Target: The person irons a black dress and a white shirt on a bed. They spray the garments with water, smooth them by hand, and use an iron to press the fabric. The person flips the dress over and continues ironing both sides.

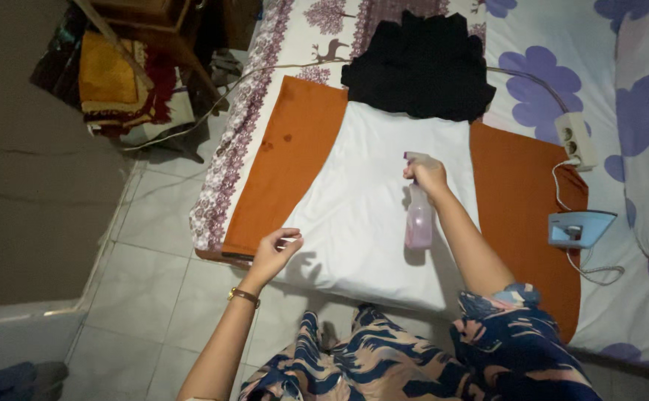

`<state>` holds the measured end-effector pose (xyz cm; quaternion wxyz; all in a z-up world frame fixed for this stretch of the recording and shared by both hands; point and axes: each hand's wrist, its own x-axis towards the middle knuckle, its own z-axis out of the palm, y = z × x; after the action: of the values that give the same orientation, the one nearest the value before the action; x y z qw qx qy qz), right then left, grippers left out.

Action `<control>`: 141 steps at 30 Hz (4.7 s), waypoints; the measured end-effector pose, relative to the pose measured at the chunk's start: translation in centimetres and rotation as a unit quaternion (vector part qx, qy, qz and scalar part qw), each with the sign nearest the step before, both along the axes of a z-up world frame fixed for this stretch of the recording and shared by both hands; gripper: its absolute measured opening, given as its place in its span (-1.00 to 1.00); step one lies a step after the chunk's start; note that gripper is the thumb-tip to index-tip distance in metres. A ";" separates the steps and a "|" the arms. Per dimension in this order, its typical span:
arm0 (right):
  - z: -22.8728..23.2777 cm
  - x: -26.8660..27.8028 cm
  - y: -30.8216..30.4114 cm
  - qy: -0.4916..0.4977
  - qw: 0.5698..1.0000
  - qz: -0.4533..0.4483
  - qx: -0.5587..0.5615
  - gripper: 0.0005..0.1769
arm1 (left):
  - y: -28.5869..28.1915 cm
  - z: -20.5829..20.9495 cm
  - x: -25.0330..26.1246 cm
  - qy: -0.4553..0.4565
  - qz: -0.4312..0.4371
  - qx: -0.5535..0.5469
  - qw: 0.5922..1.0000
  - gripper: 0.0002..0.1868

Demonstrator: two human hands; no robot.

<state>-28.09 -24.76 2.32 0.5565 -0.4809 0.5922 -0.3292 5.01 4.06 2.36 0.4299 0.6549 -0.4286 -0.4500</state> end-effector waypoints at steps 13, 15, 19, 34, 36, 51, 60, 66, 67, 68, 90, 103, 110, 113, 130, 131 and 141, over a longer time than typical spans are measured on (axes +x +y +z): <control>0.1 -8.2 5.3 0.106 0.985 0.137 0.030 -0.47 | 1.2 0.0 1.4 0.066 0.090 -0.051 0.992 -0.71; -0.1 -10.3 5.2 0.223 0.965 0.137 0.006 -0.48 | 1.2 0.5 1.6 0.061 0.090 -0.047 0.993 -0.72; -1.1 -15.5 2.0 0.271 0.960 0.059 -0.021 -0.48 | 1.0 0.6 1.3 0.061 0.084 -0.054 0.993 -0.73; -11.2 -8.3 -6.6 0.040 0.996 0.065 0.052 -0.69 | 4.3 -10.2 -0.5 0.042 0.073 -0.013 0.996 -0.82; -12.1 -4.8 -5.8 -0.072 0.988 0.076 0.112 -0.45 | 4.7 -12.7 -1.4 0.049 0.088 0.011 0.995 -0.82; -9.8 -13.4 -2.9 0.136 0.984 -0.110 -0.026 -0.45 | 6.4 -18.0 -2.6 0.057 0.115 0.084 0.988 -0.78; -14.7 -1.6 18.7 0.030 0.989 0.038 0.137 -0.65 | 12.4 -19.2 2.0 0.091 0.180 0.051 0.978 -0.84; -18.6 3.8 28.8 -0.032 0.947 0.305 -0.092 -0.64 | 15.6 -19.4 6.5 0.090 0.243 0.023 0.966 -0.86; -18.4 4.2 30.7 -0.012 0.925 0.346 -0.158 -0.58 | 16.1 -19.0 7.1 0.084 0.251 0.020 0.964 -0.85; -18.3 4.5 32.5 0.008 0.897 0.382 -0.223 -0.52 | 16.6 -18.7 7.6 0.084 0.258 0.016 0.962 -0.85; -24.8 -18.6 47.0 0.110 0.981 0.135 -0.087 -0.41 | 11.3 -21.1 -4.0 0.012 0.038 0.005 0.999 -0.87; -18.9 -28.9 47.4 0.180 0.968 -0.175 -0.004 -0.81 | 6.0 -14.1 -23.8 -0.009 -0.176 -0.078 0.981 -0.83; -21.8 -24.4 49.7 0.253 0.958 -0.119 0.060 -0.67 | 8.9 -13.7 -20.7 0.031 -0.146 -0.084 0.985 -0.82; -18.3 -19.0 44.8 0.256 0.961 -0.096 0.032 -0.50 | 10.6 -12.1 -18.2 -0.016 -0.170 0.006 0.985 -0.70; -13.6 11.2 22.6 0.370 0.861 0.308 -0.163 -0.09 | -3.1 -14.2 2.0 -0.332 0.189 -0.139 0.914 -0.22; -14.8 10.9 22.7 0.438 0.821 0.332 -0.152 -0.07 | -4.6 -14.6 3.9 -0.381 0.199 -0.103 0.897 -0.21; -18.0 7.3 18.3 0.355 0.816 0.308 -0.338 -0.40 | -15.9 -18.2 8.4 -0.542 0.180 0.066 0.818 0.14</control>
<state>-20.84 -6.44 -15.69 0.1829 -0.8794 0.4210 -0.1266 13.41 -11.79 -15.82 0.1577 0.8853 -0.4359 0.0357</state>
